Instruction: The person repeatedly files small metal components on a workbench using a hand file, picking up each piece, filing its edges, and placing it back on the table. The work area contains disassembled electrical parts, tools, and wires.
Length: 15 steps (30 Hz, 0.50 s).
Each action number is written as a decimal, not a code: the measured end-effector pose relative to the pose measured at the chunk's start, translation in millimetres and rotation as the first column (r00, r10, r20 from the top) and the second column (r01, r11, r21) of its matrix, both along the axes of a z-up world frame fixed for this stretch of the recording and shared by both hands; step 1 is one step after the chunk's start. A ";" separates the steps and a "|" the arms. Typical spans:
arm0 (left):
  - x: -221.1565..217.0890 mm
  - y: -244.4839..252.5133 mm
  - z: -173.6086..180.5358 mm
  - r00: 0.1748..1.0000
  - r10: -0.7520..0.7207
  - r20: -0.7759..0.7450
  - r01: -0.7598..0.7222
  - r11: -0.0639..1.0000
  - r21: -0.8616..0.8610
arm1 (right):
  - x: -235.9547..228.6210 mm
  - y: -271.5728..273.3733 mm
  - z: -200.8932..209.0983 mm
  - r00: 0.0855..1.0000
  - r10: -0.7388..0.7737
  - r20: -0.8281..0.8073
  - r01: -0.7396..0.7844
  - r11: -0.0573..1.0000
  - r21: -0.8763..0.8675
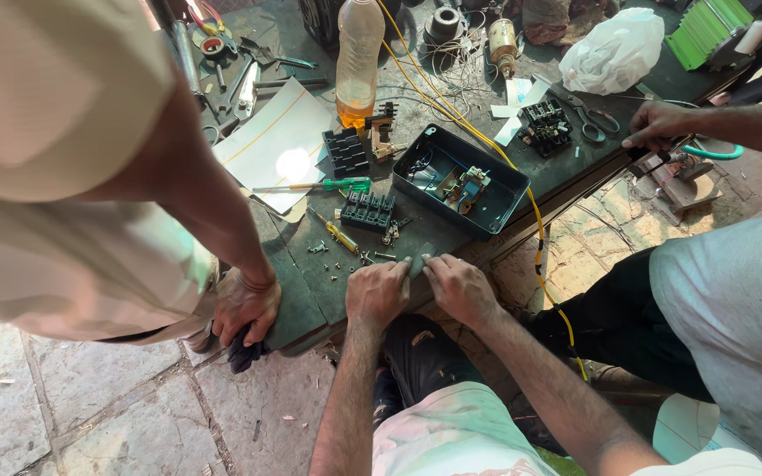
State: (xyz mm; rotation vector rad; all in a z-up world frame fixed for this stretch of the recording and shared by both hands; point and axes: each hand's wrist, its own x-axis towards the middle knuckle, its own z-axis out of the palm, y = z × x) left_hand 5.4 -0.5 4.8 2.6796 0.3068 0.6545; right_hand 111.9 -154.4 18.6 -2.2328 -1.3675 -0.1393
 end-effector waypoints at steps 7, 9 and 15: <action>-0.2 -0.1 -0.2 1.000 -0.004 0.030 0.004 1.000 0.001 | -0.5 1.7 -14.1 0.999 0.006 0.038 -0.007 0.999 0.044; 0.3 0.1 -1.6 1.000 0.004 0.008 -0.005 1.000 0.005 | -1.6 2.4 -22.7 0.999 -0.006 0.041 0.003 0.999 0.050; 1.4 0.0 -3.8 1.000 0.009 -0.028 -0.009 1.000 0.011 | 1.5 0.8 -28.8 0.997 0.068 0.044 -0.068 0.998 0.000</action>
